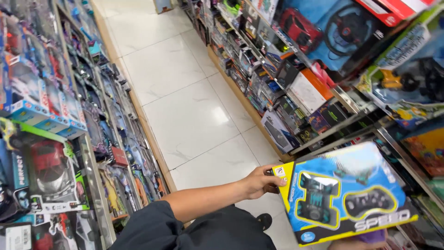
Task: Dusting and cleaning toy boxes on retail shelves using a cloth.
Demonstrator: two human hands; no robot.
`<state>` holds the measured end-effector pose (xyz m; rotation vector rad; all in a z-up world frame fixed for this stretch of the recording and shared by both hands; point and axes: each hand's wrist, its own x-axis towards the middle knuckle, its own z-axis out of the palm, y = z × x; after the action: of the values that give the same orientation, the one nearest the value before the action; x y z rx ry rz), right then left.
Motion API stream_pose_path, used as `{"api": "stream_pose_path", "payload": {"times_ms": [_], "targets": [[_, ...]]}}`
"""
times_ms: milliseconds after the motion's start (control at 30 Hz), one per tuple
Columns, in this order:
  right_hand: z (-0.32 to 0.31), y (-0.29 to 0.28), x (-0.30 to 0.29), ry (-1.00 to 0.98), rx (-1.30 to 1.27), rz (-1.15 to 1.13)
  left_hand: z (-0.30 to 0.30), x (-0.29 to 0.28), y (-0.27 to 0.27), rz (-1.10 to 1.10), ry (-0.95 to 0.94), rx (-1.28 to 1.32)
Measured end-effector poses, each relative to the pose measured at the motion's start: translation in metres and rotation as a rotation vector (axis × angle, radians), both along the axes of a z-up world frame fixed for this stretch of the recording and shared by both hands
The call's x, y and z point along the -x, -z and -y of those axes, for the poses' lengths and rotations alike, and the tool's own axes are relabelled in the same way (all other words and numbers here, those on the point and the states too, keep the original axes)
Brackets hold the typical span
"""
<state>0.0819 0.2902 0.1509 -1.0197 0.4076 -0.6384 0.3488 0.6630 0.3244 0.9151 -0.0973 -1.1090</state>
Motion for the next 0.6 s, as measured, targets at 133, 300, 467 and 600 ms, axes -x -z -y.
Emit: {"api": "stream_pose_path", "payload": {"times_ms": [133, 300, 467, 600], "targets": [[-0.086, -0.153, -0.082, 0.084, -0.299, 0.259, 0.064, 0.029, -0.001, -0.126, -0.079, 0.176], [-0.131, -0.224, -0.059, 0.378, -0.287, 0.269, 0.145, 0.031, -0.051, -0.081, -0.132, 0.318], [-0.095, -0.256, -0.013, 0.491, -0.298, 0.254, 0.252, 0.026, -0.129, 0.041, -0.048, 0.417], [-0.054, -0.221, 0.029, 0.638, -0.205, 0.210, 0.351, 0.024, -0.221, 0.185, -0.043, 0.480]]}}
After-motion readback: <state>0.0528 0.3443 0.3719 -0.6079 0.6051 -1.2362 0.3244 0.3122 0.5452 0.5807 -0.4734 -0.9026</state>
